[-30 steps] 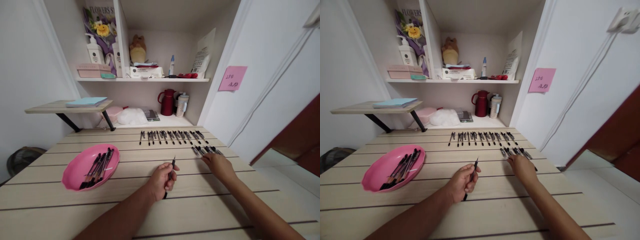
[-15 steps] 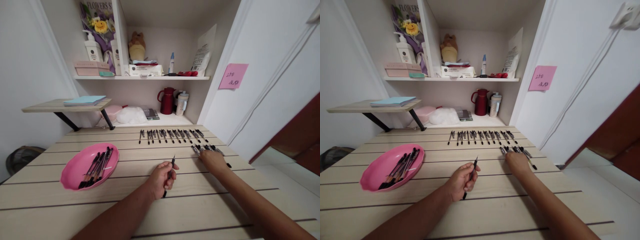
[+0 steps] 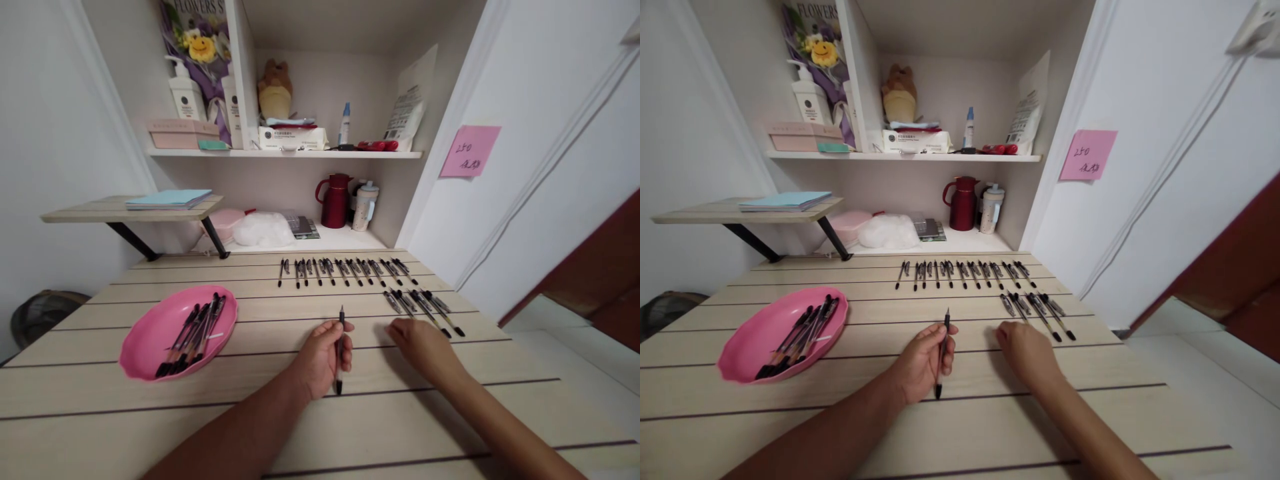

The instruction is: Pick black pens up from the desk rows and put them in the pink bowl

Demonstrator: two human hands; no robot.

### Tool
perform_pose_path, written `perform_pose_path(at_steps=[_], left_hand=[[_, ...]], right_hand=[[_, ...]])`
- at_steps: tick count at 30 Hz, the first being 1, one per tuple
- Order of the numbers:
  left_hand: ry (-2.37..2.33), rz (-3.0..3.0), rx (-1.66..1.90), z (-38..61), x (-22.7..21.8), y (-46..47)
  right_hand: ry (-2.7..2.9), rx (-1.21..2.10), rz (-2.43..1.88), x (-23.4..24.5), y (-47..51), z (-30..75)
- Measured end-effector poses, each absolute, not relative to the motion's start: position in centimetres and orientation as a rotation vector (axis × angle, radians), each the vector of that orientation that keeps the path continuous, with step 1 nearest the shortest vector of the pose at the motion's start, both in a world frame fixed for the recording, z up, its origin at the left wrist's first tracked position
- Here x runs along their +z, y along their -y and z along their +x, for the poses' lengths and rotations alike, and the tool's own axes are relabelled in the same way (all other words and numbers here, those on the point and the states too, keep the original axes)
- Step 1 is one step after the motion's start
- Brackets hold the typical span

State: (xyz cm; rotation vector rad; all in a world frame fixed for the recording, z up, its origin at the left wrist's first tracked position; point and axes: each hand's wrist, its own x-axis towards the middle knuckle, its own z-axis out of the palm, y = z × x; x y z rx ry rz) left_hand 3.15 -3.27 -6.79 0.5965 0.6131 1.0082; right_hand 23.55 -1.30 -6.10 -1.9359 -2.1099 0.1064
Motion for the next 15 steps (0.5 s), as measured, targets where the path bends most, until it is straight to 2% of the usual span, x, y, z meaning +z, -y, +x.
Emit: perform_pose_path(at_steps=[3, 5, 11, 15], left_hand=[[-0.547, 0.485, 1.112, 3.4, -6.7, 3.2], [-0.509, 0.444, 1.176, 3.4, -6.5, 3.2], [-0.494, 0.426, 1.225, 3.2, -6.4, 3.1], [-0.555, 0.418, 1.166, 3.0, -6.8, 2.9]], right_hand=[[2.010, 0.828, -1.514, -6.5, 3.9, 20.0], [1.907, 1.047, -1.331, -6.9, 5.2, 18.1], [1.850, 0.953, -1.330, -7.4, 6.0, 16.6], [1.963, 0.564, -1.569, -7.2, 4.4, 19.3]])
